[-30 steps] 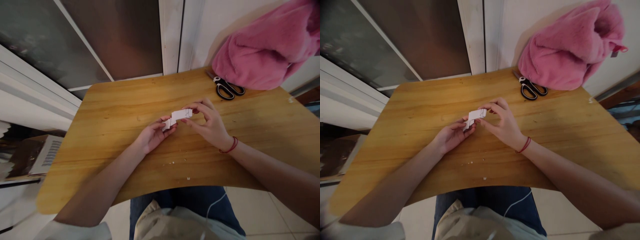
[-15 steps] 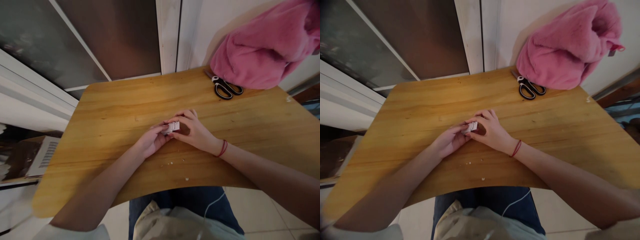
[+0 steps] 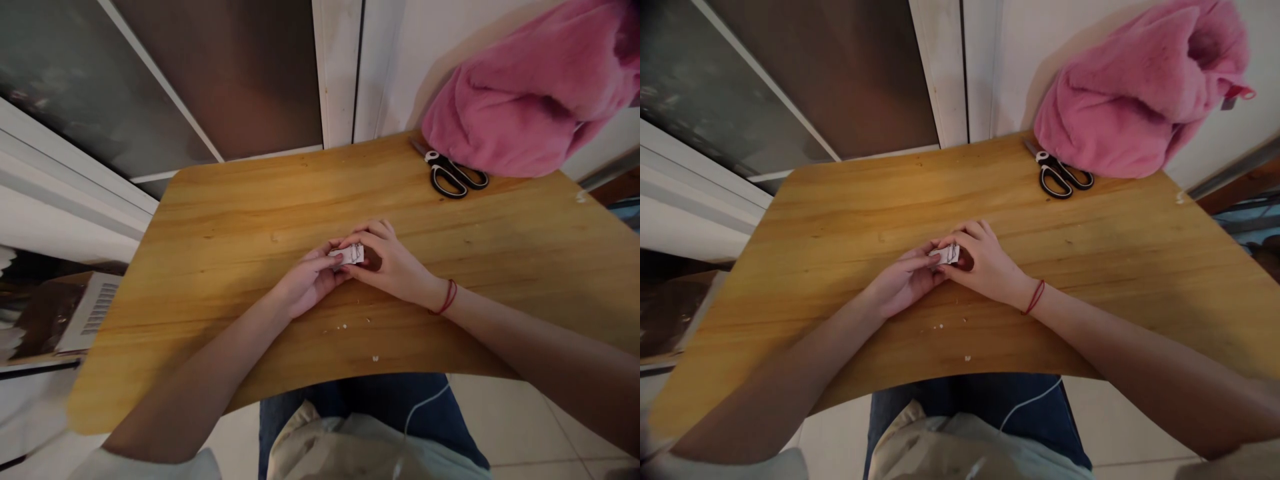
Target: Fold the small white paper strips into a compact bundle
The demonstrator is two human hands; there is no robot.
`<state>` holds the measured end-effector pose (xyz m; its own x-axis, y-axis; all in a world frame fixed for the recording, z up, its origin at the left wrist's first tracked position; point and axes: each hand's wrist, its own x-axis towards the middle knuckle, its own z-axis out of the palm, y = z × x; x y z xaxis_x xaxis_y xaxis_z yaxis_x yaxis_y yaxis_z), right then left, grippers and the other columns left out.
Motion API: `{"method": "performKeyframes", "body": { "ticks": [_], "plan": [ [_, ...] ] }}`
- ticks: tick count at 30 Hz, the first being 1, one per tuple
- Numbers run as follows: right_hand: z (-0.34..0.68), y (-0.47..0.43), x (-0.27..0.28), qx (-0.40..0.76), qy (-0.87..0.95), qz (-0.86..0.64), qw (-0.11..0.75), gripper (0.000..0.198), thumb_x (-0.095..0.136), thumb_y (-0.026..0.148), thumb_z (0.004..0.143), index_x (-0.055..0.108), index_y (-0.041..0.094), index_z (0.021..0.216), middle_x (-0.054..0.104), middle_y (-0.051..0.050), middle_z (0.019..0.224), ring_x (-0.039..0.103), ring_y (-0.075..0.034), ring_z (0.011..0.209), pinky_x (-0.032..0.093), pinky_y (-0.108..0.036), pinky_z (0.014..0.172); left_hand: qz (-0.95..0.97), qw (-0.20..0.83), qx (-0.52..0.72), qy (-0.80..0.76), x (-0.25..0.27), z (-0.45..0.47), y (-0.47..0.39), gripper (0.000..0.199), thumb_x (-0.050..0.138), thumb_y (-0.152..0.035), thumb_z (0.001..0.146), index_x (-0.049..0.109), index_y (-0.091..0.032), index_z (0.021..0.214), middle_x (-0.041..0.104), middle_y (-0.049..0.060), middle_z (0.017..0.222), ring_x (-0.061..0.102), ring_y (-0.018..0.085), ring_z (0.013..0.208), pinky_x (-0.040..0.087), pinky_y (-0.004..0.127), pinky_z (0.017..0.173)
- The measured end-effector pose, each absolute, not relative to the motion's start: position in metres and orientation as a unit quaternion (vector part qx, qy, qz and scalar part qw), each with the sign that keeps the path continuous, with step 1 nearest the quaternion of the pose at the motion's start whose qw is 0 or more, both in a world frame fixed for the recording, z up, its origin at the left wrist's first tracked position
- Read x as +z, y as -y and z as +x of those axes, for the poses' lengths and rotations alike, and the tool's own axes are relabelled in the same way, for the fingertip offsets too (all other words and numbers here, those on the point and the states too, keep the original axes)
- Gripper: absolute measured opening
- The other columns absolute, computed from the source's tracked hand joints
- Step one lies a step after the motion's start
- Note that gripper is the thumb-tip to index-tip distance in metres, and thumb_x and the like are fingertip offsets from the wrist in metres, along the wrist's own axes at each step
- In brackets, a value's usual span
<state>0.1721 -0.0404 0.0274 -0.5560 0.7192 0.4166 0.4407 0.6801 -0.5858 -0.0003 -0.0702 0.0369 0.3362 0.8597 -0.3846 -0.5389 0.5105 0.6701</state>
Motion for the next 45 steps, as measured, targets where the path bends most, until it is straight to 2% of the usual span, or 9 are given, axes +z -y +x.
{"method": "performKeyframes", "body": {
  "ticks": [10,18,22,26,29,32,37,41,45],
  "plan": [
    [0.1734,0.0389,0.027,0.254,0.849,-0.339,0.318,0.032,0.071,0.035,0.081,0.063,0.021,0.108,0.055,-0.009,0.108,0.049,-0.026,0.108,0.043,-0.046,0.096,0.21,0.789,0.441,-0.373,0.0384,-0.0008,0.0704,0.021,0.055,-0.001,0.083,0.058,-0.013,0.1,0.065,0.006,0.093,0.064,0.012,0.082,0.05,0.023,0.075],
    [0.1739,0.0381,0.0261,0.252,0.851,-0.34,0.311,0.033,0.072,0.032,0.08,0.066,0.025,0.112,0.054,-0.008,0.109,0.048,-0.026,0.109,0.043,-0.047,0.098,0.218,0.792,0.433,-0.372,0.0382,-0.0011,0.0711,0.022,0.056,-0.001,0.083,0.059,-0.013,0.101,0.065,0.006,0.095,0.063,0.011,0.082,0.05,0.023,0.076],
    [0.1736,0.0378,0.0267,0.257,0.854,-0.341,0.298,0.03,0.072,0.034,0.08,0.07,0.024,0.108,0.055,-0.009,0.109,0.048,-0.026,0.11,0.041,-0.048,0.1,0.216,0.795,0.429,-0.369,0.0384,-0.0017,0.0711,0.023,0.057,-0.001,0.082,0.06,-0.013,0.101,0.066,0.006,0.096,0.063,0.012,0.083,0.049,0.024,0.076],
    [0.1727,0.039,0.0283,0.265,0.853,-0.346,0.287,0.038,0.077,0.037,0.075,0.07,0.022,0.109,0.055,-0.01,0.112,0.048,-0.027,0.11,0.041,-0.048,0.101,0.212,0.807,0.414,-0.363,0.0391,-0.0002,0.0728,0.026,0.058,0.0,0.081,0.061,-0.014,0.103,0.066,0.006,0.098,0.063,0.011,0.085,0.047,0.022,0.073],
    [0.1722,0.0398,0.0286,0.26,0.859,-0.343,0.277,0.034,0.079,0.035,0.072,0.071,0.021,0.102,0.056,-0.01,0.112,0.05,-0.027,0.109,0.041,-0.049,0.101,0.207,0.817,0.403,-0.357,0.0388,0.0009,0.074,0.03,0.058,0.001,0.08,0.061,-0.014,0.106,0.066,0.005,0.097,0.062,0.011,0.085,0.047,0.022,0.075],
    [0.1722,0.0399,0.0283,0.257,0.859,-0.339,0.283,0.028,0.077,0.032,0.074,0.071,0.022,0.1,0.057,-0.01,0.111,0.05,-0.027,0.108,0.041,-0.049,0.1,0.194,0.82,0.401,-0.358,0.0379,0.0002,0.0734,0.029,0.057,0.0,0.081,0.061,-0.014,0.105,0.066,0.006,0.097,0.063,0.012,0.085,0.048,0.025,0.081],
    [0.1721,0.0405,0.027,0.257,0.861,-0.337,0.281,0.035,0.077,0.033,0.074,0.068,0.024,0.107,0.056,-0.009,0.112,0.05,-0.027,0.109,0.041,-0.05,0.1,0.184,0.827,0.401,-0.348,0.0374,-0.0012,0.0721,0.023,0.056,-0.002,0.082,0.061,-0.013,0.102,0.066,0.005,0.091,0.063,0.011,0.075,0.048,0.023,0.071],
    [0.1727,0.0409,0.0275,0.253,0.864,-0.328,0.287,0.031,0.075,0.033,0.076,0.068,0.023,0.104,0.056,-0.009,0.113,0.05,-0.027,0.109,0.041,-0.049,0.1,0.197,0.82,0.401,-0.357,0.0375,0.0005,0.0727,0.029,0.056,-0.001,0.081,0.06,-0.014,0.106,0.066,0.006,0.095,0.064,0.013,0.082,0.048,0.025,0.076],
    [0.174,0.0399,0.0325,0.261,0.858,-0.334,0.292,0.037,0.074,0.036,0.077,0.065,0.022,0.109,0.058,-0.009,0.109,0.05,-0.026,0.107,0.043,-0.047,0.097,0.205,0.812,0.411,-0.36,0.0366,-0.002,0.0696,0.026,0.055,-0.002,0.081,0.061,-0.012,0.105,0.068,0.009,0.096,0.066,0.015,0.082,0.05,0.026,0.077]
  ]
}}
